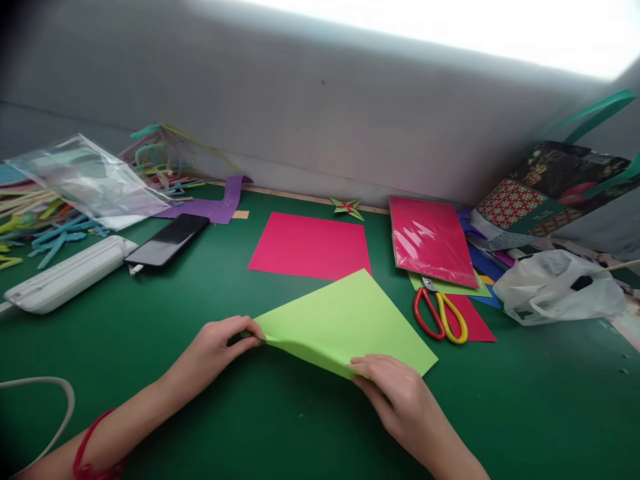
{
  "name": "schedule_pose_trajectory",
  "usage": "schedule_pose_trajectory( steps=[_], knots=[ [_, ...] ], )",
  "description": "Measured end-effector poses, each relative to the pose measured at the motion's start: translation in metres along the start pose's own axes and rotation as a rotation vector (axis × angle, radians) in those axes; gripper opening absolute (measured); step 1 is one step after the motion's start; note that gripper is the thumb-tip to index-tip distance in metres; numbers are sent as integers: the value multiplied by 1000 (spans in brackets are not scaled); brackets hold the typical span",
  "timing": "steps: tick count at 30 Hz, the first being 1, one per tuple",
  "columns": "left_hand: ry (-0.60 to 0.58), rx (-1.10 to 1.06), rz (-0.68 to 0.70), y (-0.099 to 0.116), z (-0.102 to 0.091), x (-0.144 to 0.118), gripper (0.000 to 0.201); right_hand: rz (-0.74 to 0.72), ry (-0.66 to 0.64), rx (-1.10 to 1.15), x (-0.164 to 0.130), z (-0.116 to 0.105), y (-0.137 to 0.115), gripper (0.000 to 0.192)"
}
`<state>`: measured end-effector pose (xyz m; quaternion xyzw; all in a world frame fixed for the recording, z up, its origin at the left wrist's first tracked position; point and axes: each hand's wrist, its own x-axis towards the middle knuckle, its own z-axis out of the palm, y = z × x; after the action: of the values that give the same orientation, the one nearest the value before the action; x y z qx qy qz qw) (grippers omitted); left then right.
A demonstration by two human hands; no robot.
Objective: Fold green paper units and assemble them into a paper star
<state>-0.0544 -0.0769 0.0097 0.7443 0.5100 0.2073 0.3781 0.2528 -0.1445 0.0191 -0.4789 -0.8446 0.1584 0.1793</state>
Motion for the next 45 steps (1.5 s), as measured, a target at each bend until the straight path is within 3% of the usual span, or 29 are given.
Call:
schedule_pose_trajectory(
  steps=[2,5,9,12,14,16,20,26,40,45],
  knots=[
    [-2,-12,-38,1,-1,4,13,181,11,22,4,2,1,15],
    [6,-22,-85,1,-1,10,15,405,-7,2,15,5,6,25],
    [104,137,-59,0,5,11,23,523,-27,-31,27,10,16,35],
    [229,410,168,8,17,6,31,544,-52,-37,31,14,20,36],
    [183,532,359,18,27,3,35,539,-65,-36,31,14,20,35],
    [101,605,437,28,39,1,41,542,-71,-35,32,14,20,35],
    [7,654,407,35,54,4,53,555,-59,-34,34,13,21,36],
    [-52,648,345,24,57,6,54,583,-59,-4,36,13,25,32],
    [-54,640,337,21,61,7,55,635,-123,-1,44,9,28,33],
    [-50,656,337,21,62,8,55,651,-187,55,56,-7,31,34]
  ],
)
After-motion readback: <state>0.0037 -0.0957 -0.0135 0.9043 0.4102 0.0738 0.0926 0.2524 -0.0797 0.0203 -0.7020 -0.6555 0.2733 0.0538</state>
